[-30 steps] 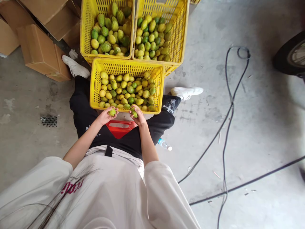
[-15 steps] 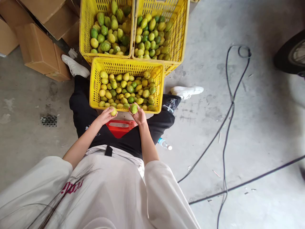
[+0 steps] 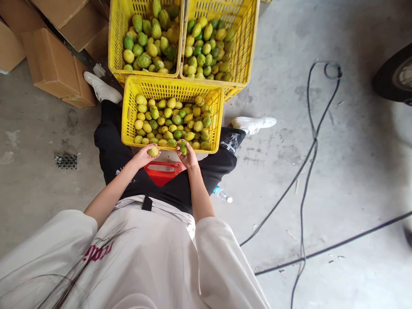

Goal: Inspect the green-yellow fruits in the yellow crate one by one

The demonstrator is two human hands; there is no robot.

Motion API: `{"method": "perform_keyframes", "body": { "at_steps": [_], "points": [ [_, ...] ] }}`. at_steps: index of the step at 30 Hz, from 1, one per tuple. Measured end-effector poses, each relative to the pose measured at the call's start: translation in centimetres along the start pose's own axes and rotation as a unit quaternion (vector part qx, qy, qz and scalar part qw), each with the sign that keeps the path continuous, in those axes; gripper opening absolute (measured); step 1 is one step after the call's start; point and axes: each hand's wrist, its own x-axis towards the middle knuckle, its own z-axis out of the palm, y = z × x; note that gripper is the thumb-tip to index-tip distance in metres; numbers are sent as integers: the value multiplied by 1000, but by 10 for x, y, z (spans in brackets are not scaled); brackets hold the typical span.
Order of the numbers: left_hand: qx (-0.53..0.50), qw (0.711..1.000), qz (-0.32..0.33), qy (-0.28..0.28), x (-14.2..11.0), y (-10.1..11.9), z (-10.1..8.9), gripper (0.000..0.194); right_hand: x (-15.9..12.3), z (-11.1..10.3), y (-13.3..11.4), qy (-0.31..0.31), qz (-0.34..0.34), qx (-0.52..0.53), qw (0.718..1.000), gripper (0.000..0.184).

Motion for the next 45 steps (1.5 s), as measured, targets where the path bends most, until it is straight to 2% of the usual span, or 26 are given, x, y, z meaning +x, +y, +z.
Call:
{"method": "perform_keyframes", "body": {
  "at_steps": [6,11,15,21,25,30,34,37,45],
  "points": [
    [-50,998,-6,23,1,3,-1,24,0,-3,-1,-12,1,-1,1000,31],
    [-72,996,8,46,5,2,1,12,0,-1,2,-24,2,-11,1000,30],
    [-76,995,25,56,3,3,1,17,0,-3,2,-19,11,-15,1000,29],
    [-63,997,11,49,0,4,2,13,0,-6,1,-3,13,-6,1000,24],
    [-81,995,7,50,-2,6,3,3,0,-4,1,0,14,-2,1000,25],
    [-129,990,26,47,-8,10,2,23,0,-3,0,-7,15,5,1000,22],
    [-158,985,52,48,-8,11,3,23,-3,-2,-2,-26,9,8,1000,25],
    [-159,985,43,51,-8,13,5,15,-3,0,-1,-36,-3,7,999,30],
    [-140,989,18,54,-16,19,10,21,2,0,2,-1,5,5,1000,19]
  ]
}}
